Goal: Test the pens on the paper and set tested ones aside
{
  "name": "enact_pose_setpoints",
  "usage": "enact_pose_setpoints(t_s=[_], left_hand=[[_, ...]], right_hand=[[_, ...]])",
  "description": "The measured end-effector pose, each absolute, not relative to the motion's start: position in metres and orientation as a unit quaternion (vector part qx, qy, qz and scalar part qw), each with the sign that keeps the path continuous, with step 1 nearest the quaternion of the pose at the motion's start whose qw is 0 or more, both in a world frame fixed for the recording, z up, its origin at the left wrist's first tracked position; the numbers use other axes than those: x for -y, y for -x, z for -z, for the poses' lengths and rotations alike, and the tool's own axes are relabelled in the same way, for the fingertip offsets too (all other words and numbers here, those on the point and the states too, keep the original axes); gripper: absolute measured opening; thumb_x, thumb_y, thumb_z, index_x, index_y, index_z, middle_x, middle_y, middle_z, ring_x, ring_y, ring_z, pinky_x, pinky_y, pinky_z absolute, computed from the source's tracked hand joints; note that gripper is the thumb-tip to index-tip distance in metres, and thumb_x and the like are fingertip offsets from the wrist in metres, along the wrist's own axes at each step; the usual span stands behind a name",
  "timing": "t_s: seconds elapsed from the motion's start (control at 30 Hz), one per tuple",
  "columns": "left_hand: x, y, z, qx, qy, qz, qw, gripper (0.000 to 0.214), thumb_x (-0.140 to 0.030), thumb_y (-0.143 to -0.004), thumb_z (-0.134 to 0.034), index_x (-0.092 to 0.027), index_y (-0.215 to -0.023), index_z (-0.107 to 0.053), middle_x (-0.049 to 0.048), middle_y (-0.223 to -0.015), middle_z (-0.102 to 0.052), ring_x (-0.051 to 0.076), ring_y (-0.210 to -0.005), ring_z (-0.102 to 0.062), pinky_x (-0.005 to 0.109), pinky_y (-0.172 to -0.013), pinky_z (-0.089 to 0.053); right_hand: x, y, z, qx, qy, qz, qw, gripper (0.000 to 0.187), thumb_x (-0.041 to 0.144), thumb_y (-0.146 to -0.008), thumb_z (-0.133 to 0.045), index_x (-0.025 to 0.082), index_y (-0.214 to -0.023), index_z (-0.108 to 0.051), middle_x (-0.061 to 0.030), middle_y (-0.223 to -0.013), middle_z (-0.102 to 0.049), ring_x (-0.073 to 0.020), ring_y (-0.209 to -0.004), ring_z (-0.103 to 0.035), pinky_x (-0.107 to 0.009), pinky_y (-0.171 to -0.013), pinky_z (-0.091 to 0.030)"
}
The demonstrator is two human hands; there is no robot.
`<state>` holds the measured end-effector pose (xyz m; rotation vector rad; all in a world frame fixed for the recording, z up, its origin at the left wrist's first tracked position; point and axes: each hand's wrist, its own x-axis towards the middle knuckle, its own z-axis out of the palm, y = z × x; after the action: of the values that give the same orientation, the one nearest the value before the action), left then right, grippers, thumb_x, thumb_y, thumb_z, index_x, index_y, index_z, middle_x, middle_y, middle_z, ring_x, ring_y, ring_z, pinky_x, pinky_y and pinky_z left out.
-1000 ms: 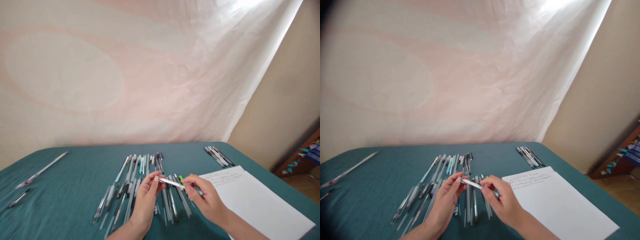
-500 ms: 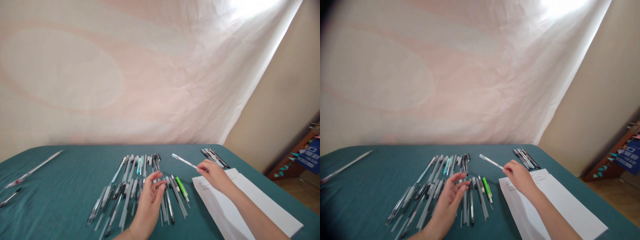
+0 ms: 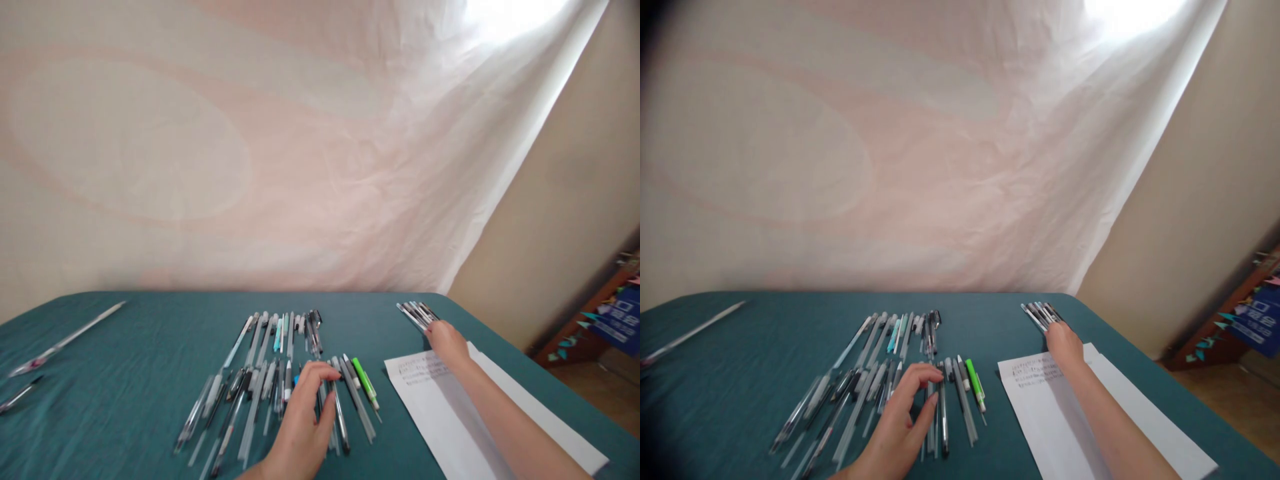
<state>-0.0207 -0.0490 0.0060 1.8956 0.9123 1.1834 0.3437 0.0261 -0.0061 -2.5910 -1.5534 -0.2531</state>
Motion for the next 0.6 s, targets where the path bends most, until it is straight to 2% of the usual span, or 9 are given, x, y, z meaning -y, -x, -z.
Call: enact_pose_setpoints(t_s=[0.17,0.3,0.37,0.5,0.6], left_hand=[[0.049,0.020,-0.008,-0.346,-0.739,-0.453,0.359,0.024,-0.008,-0.082,-0.041,-0.023,-0.098,-0.051,0.0067,-0.104,-0.052,0.021,-0.101,-0.049,0.034,-0.090,-0.037],[0.049,0.020,-0.010,-0.344,-0.738,-0.450,0.367,0.023,-0.007,-0.081,-0.042,-0.022,-0.096,-0.052,0.0074,-0.103,-0.052,0.022,-0.101,-0.049,0.034,-0.089,-0.037],[0.049,0.020,-0.011,-0.347,-0.735,-0.447,0.373,0.024,-0.008,-0.080,-0.042,-0.022,-0.095,-0.053,0.0076,-0.103,-0.052,0.022,-0.101,-0.049,0.035,-0.089,-0.038],[0.048,0.019,-0.012,-0.343,-0.740,-0.445,0.370,0.024,-0.007,-0.080,-0.041,-0.022,-0.094,-0.053,0.0068,-0.101,-0.052,0.021,-0.100,-0.050,0.035,-0.089,-0.038],[0.047,0.019,-0.012,-0.343,-0.738,-0.447,0.372,0.024,-0.007,-0.079,-0.040,-0.021,-0.092,-0.054,0.0065,-0.100,-0.053,0.021,-0.099,-0.050,0.035,-0.087,-0.039]], right_hand=[[-0.025,-0.339,0.007,0.504,0.857,0.091,0.058,0.020,0.026,-0.083,-0.049,0.017,-0.087,-0.066,-0.0165,-0.093,-0.065,-0.0262,-0.081,-0.063,-0.031,-0.062,-0.041],[-0.022,-0.323,-0.001,0.520,0.845,0.092,0.082,0.024,0.027,-0.082,-0.049,0.013,-0.096,-0.062,-0.0205,-0.102,-0.061,-0.0303,-0.085,-0.061,-0.036,-0.064,-0.041],[-0.021,-0.308,-0.006,0.551,0.826,0.068,0.100,0.023,0.030,-0.082,-0.048,0.015,-0.094,-0.062,-0.0174,-0.098,-0.063,-0.0281,-0.084,-0.061,-0.035,-0.065,-0.041],[-0.015,-0.265,-0.013,0.641,0.755,-0.024,0.138,0.022,0.035,-0.081,-0.050,0.019,-0.087,-0.063,-0.0054,-0.079,-0.067,-0.0184,-0.074,-0.062,-0.026,-0.064,-0.041],[-0.004,-0.231,-0.015,0.691,0.700,-0.083,0.160,0.020,0.036,-0.078,-0.054,0.020,-0.085,-0.063,-0.0017,-0.076,-0.067,-0.0153,-0.071,-0.061,-0.023,-0.064,-0.042]])
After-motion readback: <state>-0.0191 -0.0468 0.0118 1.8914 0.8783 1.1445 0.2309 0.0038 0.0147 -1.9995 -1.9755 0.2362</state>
